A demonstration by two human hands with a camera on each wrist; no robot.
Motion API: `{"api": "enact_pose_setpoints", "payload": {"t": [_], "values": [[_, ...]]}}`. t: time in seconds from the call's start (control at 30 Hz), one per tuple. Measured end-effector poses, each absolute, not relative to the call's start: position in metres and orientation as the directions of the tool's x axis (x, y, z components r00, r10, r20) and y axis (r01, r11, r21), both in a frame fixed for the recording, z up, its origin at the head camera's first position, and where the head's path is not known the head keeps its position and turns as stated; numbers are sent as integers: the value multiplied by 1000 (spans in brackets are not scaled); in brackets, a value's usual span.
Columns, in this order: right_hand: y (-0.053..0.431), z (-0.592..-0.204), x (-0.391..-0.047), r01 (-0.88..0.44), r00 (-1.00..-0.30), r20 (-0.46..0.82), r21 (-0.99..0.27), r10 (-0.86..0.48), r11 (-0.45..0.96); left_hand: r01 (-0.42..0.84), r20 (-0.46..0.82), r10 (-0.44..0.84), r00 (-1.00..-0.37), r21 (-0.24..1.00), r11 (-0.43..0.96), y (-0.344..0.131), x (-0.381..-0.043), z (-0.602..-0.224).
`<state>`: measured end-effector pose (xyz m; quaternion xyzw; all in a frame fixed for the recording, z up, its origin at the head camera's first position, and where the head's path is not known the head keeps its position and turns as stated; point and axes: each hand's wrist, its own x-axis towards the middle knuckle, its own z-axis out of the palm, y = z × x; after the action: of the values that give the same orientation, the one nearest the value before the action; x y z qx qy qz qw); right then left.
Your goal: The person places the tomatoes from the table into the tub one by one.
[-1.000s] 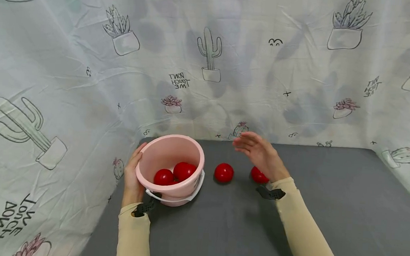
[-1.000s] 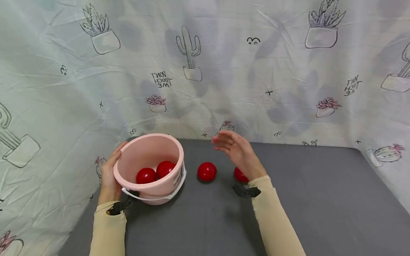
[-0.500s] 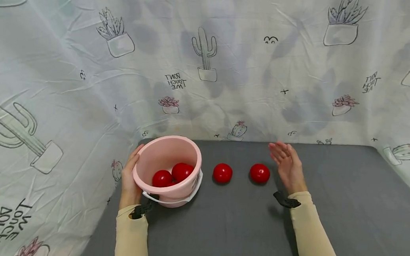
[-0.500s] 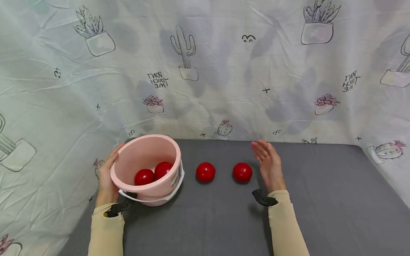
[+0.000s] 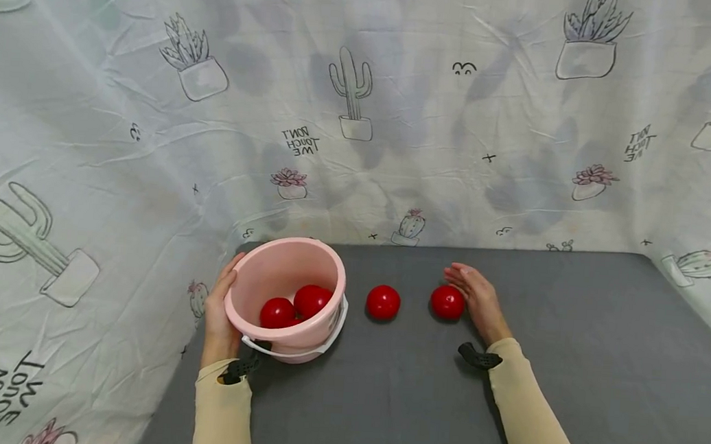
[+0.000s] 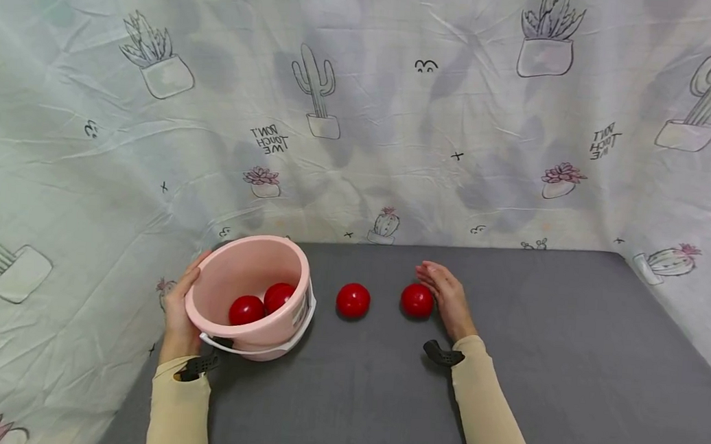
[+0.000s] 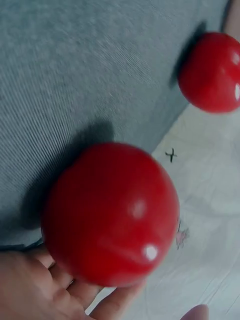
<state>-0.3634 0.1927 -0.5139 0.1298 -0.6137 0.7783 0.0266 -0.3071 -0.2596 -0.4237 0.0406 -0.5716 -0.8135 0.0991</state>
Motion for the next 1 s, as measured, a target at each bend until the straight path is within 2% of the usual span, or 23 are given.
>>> {"api": "enact_pose_setpoints", "payload": {"t": [0.13,0.33,0.67,1.0], "values": [[187,-513,-364,-214,-971,221,-974,-95,-80,124,54,-217,-975,939,-320,-261,-306,-422],[184,-513,-364,-157,-987,149,-979,-65,134,111,45,-220,-974,949,-295,-260,-307,-422],[179,-512,-359,-117,-992,94,-945,-89,306,111,38,-239,-970,947,-302,-258,-306,-422],[177,-514,-359,-81,-991,36,-925,-126,372,105,35,-228,-973,947,-303,-257,-305,-424]]}}
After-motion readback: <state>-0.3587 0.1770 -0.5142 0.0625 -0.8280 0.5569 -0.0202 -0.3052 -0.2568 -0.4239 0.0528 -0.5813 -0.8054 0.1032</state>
